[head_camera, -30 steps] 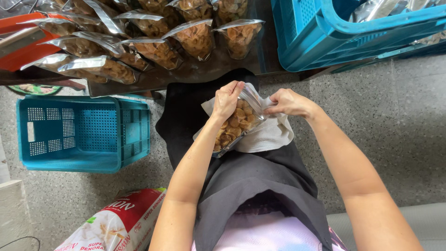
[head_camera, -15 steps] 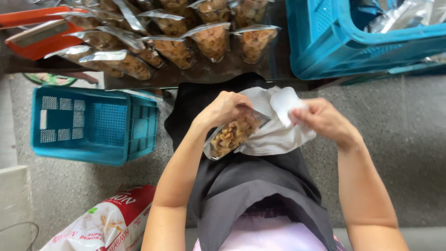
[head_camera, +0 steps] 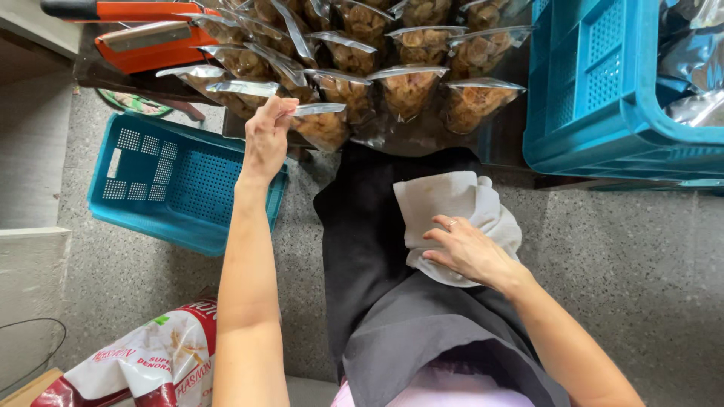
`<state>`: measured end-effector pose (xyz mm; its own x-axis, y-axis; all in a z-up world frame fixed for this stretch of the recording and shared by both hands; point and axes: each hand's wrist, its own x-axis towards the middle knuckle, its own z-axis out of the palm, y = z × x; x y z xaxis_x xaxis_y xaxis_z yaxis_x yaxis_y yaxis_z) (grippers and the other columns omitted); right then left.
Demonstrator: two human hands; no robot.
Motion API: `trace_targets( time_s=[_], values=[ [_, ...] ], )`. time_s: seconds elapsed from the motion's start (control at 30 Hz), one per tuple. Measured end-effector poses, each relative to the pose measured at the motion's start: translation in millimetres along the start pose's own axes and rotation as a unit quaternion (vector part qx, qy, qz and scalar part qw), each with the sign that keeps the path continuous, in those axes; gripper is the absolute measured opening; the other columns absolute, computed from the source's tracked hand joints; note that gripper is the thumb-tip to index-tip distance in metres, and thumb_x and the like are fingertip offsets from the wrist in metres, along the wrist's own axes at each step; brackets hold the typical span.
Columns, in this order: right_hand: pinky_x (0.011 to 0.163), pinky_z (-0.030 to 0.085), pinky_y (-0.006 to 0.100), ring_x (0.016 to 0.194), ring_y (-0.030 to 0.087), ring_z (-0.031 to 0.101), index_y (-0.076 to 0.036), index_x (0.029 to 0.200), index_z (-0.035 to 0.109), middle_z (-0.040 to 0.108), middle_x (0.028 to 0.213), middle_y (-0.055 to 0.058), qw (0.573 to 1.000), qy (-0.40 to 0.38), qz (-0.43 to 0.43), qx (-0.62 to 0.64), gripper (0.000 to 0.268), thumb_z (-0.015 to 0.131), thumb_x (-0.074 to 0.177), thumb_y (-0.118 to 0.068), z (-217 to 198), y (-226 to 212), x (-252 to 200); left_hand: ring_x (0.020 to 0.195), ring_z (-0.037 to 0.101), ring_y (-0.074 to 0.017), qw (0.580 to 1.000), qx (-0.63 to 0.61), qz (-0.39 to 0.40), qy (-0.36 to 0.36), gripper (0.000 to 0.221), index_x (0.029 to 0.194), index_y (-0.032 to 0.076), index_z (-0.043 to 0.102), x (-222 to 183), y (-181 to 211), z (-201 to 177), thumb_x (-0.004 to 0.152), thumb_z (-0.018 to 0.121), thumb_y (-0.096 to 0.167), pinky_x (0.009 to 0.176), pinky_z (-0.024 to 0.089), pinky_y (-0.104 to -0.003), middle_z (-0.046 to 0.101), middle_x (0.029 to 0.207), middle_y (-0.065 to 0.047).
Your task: The person sits on the floor and repeatedly wipes sealed snack packages with a white cloth. They pick up each package, wipe the exterior, and place it back on the table.
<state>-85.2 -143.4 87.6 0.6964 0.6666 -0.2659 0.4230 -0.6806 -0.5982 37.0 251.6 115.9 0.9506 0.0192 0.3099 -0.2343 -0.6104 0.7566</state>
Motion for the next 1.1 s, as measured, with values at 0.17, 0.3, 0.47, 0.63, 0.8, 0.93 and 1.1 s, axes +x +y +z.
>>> trace_targets(
  time_s=[0.17,0.3,0.47,0.63,0.8,0.93,1.1],
  values=[
    [0.105,0.044,0.044,0.129,0.036,0.05,-0.013,0.122,0.066,0.054,0.14,0.014,0.999,0.02,0.04,-0.003,0.045,0.065,0.091,-0.044,-3,15,-4,0.109,0.067,-0.0335,0.993,0.074,0.058,0.074,0.019,0.114,0.004,0.063,5,-73,23,0.098,0.063,-0.007,0.093,0.056,-0.041,0.073,0.117,-0.017],
    [0.106,0.042,0.044,0.132,0.035,0.048,-0.014,0.124,0.066,0.05,0.145,0.014,0.998,0.012,0.061,0.028,0.042,0.064,0.092,-0.042,-23,15,1,0.126,0.056,-0.0333,0.981,0.137,0.078,0.111,0.031,0.123,0.009,0.06,-4,-99,43,0.097,0.067,-0.006,0.108,0.046,-0.047,0.067,0.132,-0.014],
    [0.102,0.047,0.042,0.126,0.033,0.056,-0.013,0.117,0.072,0.059,0.14,0.012,0.993,0.067,0.013,0.098,0.031,0.069,0.092,-0.03,-89,4,-12,0.143,0.028,-0.0352,0.946,0.223,0.097,0.213,0.07,0.148,0.007,0.041,-24,-108,67,0.098,0.089,0.015,0.117,0.038,-0.052,0.026,0.152,-0.02],
    [0.084,0.06,0.03,0.095,0.017,0.069,-0.005,0.118,0.071,0.073,0.115,0.007,0.951,0.292,0.022,0.096,0.019,0.066,0.1,-0.007,-206,57,-64,0.142,0.029,-0.0394,0.947,-0.068,-0.155,0.274,0.12,0.156,0.005,0.005,-36,-114,108,0.076,0.095,0.011,0.103,0.053,-0.048,0.014,0.155,-0.022],
    [0.069,0.057,0.03,0.09,0.019,0.07,0.004,0.119,0.068,0.07,0.099,0.013,0.869,0.466,0.165,0.029,0.02,0.061,0.113,-0.013,-297,203,-68,0.153,0.033,-0.0379,0.946,-0.174,-0.245,0.121,0.13,0.164,0.004,-0.008,-19,-121,108,0.085,0.096,0.003,0.122,0.036,-0.044,0.023,0.168,-0.023],
    [0.068,0.058,0.042,0.075,0.03,0.073,0.002,0.113,0.073,0.075,0.089,0.023,0.867,0.278,0.405,-0.09,0.034,0.072,0.107,-0.031,-303,316,-61,0.146,0.04,-0.0361,0.884,-0.077,-0.445,0.124,0.126,0.162,0.008,-0.013,-5,-116,117,0.08,0.082,0.012,0.116,0.045,-0.046,0.026,0.163,-0.024],
    [0.067,0.062,0.043,0.077,0.034,0.075,0.003,0.127,0.067,0.073,0.101,0.026,0.846,0.175,0.5,0.058,0.055,0.081,0.095,-0.04,-281,390,-42,0.153,0.017,-0.0441,0.896,-0.038,-0.426,0.119,0.134,0.16,0.008,-0.025,-9,-120,120,0.092,0.091,0.012,0.124,0.025,-0.052,0.003,0.166,-0.035]
  ],
)
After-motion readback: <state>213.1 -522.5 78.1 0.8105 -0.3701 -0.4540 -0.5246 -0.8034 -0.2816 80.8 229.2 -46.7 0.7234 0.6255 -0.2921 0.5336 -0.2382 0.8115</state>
